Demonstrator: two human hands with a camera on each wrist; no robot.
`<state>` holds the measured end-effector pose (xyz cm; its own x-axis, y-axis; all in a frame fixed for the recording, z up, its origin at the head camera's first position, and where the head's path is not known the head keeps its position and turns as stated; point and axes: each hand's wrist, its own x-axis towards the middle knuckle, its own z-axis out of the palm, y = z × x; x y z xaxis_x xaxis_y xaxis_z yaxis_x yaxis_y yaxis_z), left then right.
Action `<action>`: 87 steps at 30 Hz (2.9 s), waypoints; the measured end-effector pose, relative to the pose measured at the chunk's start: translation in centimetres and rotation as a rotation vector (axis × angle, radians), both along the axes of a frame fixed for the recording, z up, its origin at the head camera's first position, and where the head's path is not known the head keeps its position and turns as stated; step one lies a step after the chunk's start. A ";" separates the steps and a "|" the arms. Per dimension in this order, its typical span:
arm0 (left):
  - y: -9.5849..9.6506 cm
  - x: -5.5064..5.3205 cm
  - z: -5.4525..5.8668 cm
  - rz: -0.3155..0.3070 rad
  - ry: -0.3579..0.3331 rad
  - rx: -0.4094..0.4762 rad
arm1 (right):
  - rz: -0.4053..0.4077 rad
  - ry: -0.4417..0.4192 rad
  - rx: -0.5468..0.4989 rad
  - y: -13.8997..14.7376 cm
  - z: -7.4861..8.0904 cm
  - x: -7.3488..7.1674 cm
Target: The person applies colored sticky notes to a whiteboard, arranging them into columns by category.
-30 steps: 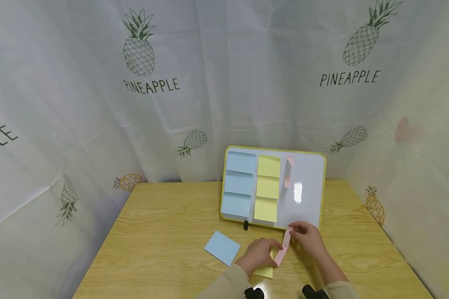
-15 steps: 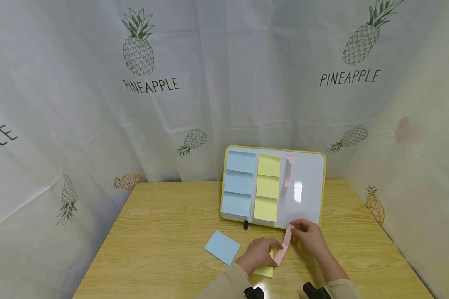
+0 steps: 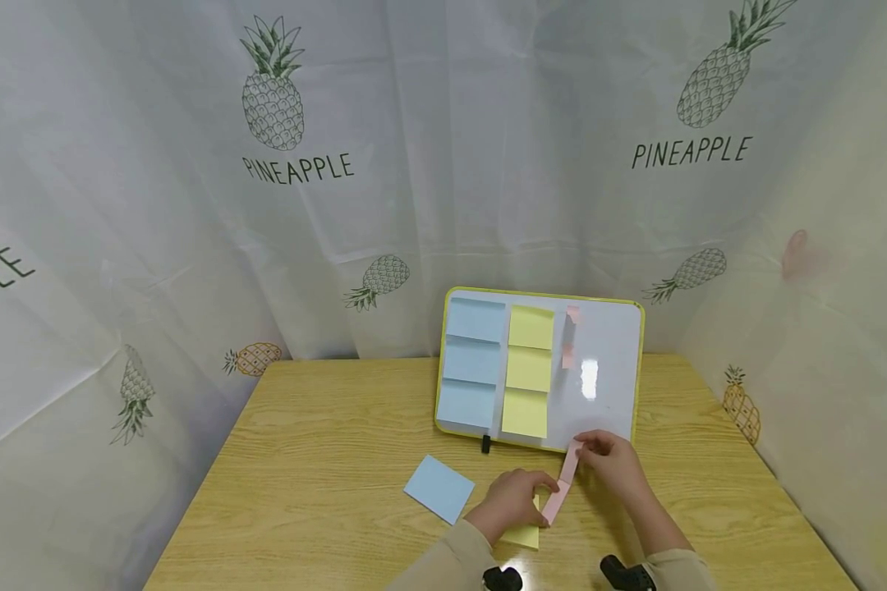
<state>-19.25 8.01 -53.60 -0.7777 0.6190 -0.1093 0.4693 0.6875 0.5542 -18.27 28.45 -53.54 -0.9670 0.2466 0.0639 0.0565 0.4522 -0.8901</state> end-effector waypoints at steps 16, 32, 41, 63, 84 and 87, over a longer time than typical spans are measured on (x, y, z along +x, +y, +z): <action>0.0 -0.2 -0.4 0.007 -0.010 -0.005 | -0.042 -0.009 -0.045 0.6 1.7 -0.3; 0.1 -0.2 -0.3 -0.004 0.015 -0.018 | -0.061 0.006 -0.154 0.1 2.4 0.2; 0.0 -0.1 -0.3 0.000 0.000 -0.007 | -0.083 -0.020 -0.171 -0.4 2.6 0.8; 0.1 -0.3 -0.5 0.002 0.008 0.002 | -0.204 0.022 -0.387 -2.0 1.3 1.5; 0.2 -4.0 4.4 0.053 0.084 0.198 | -0.262 0.171 -0.531 -3.2 1.8 -1.5; 0.8 -5.4 5.4 0.056 0.146 0.178 | -0.267 0.185 -0.551 -3.3 1.9 -1.8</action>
<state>-24.62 8.78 -48.23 -0.8111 0.5738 0.1137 0.5170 0.6123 0.5981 -20.04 25.18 -51.65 -0.8527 0.5220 0.0190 -0.0728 -0.0827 -0.9939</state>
